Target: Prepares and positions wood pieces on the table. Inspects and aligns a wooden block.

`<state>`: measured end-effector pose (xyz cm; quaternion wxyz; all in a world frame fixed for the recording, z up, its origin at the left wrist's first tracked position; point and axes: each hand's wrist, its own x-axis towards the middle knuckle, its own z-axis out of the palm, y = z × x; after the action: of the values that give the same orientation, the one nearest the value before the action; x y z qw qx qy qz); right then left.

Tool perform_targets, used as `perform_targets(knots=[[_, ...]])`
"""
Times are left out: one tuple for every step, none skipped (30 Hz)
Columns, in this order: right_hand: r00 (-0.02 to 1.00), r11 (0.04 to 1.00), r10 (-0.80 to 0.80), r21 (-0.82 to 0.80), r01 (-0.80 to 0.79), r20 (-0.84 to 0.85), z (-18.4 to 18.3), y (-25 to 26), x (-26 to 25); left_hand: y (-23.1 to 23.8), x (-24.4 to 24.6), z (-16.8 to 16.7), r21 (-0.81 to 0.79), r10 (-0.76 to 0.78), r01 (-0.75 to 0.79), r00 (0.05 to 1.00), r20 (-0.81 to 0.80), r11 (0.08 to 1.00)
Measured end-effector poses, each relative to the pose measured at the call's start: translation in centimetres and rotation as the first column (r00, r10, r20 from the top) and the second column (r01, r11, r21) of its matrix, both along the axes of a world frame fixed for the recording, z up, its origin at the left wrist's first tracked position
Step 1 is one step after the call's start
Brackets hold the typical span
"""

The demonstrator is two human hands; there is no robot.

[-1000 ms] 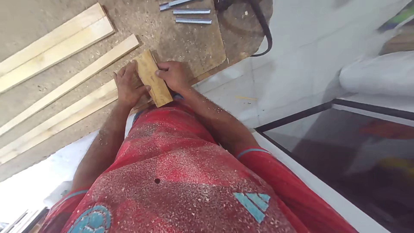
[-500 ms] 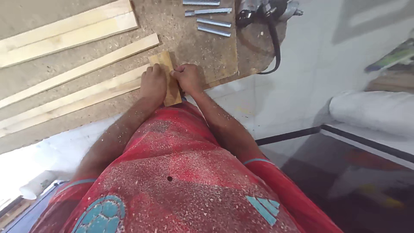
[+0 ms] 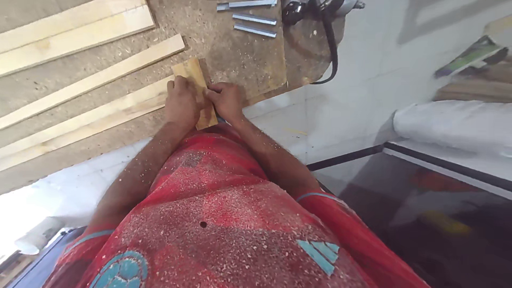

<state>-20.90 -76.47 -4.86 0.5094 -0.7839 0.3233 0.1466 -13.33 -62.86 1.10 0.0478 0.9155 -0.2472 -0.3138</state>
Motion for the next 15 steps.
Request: perform_targets(knots=[[1.0, 1.0, 0.003, 0.003, -0.003, 0.003, -0.1, -0.1, 0.0, 0.0, 0.0, 0.0, -0.015, 0.018, -0.018, 1.0, -0.003, 1.0], [1.0, 1.0, 0.004, 0.004, -0.004, 0.008, -0.1, -0.1, 0.0, 0.1, -0.1, 0.0, -0.034, 0.045, -0.046, 0.999, -0.005, 0.998], [1.0, 1.0, 0.001, 0.009, -0.001, 0.017, -0.1, -0.1, 0.0, 0.2, -0.2, -0.1, -0.047, 0.076, -0.076, 0.997, 0.0, 0.996], [1.0, 1.0, -0.006, 0.02, 0.005, 0.023, -0.1, -0.1, 0.0, 0.4, -0.4, -0.2, -0.047, 0.1, -0.1, 0.995, 0.013, 0.994], [1.0, 1.0, -0.01, 0.024, 0.009, 0.026, -0.2, -0.1, 0.0, 0.7, -0.6, -0.5, -0.044, 0.121, -0.12, 0.992, 0.034, 0.992], [1.0, 1.0, -0.011, 0.027, 0.011, 0.026, -0.3, -0.1, 0.0, 0.8, -0.8, -0.7, -0.046, 0.147, -0.145, 0.988, 0.046, 0.988], [1.0, 1.0, -0.01, 0.025, 0.009, 0.023, -0.2, -0.1, 0.0, 0.8, -1.0, -0.9, -0.058, 0.183, -0.181, 0.982, 0.037, 0.982], [1.0, 1.0, -0.004, 0.02, 0.003, 0.016, -0.1, -0.2, 0.0, 0.8, -1.1, -1.0, -0.074, 0.225, -0.223, 0.974, 0.017, 0.972], [1.0, 1.0, 0.006, 0.011, -0.006, 0.008, 0.0, -0.3, 0.0, 0.7, -1.2, -1.1, -0.097, 0.26, -0.259, 0.966, 0.0, 0.961], [1.0, 1.0, 0.015, 0.007, -0.015, 0.001, 0.1, -0.3, 0.0, 0.7, -1.3, -1.3, -0.125, 0.29, -0.289, 0.957, -0.013, 0.949], [1.0, 1.0, 0.023, 0.005, -0.023, -0.006, 0.1, -0.4, 0.0, 0.8, -1.3, -1.5, -0.153, 0.308, -0.308, 0.951, -0.02, 0.939], [1.0, 1.0, 0.026, 0.008, -0.026, -0.008, 0.2, -0.4, 0.0, 0.9, -1.3, -1.6, -0.178, 0.32, -0.319, 0.947, -0.026, 0.931], [1.0, 1.0, 0.028, 0.013, -0.028, -0.005, 0.2, -0.5, 0.0, 1.0, -1.3, -1.7, -0.191, 0.324, -0.323, 0.946, -0.028, 0.927], [1.0, 0.999, 0.03, 0.013, -0.03, 0.0, 0.1, -0.5, 0.1, 1.0, -1.3, -1.7, -0.202, 0.327, -0.327, 0.944, -0.034, 0.923], [0.999, 0.999, 0.033, 0.01, -0.033, 0.007, 0.0, -0.5, 0.1, 1.0, -1.2, -1.7, -0.207, 0.329, -0.33, 0.944, -0.037, 0.921]])
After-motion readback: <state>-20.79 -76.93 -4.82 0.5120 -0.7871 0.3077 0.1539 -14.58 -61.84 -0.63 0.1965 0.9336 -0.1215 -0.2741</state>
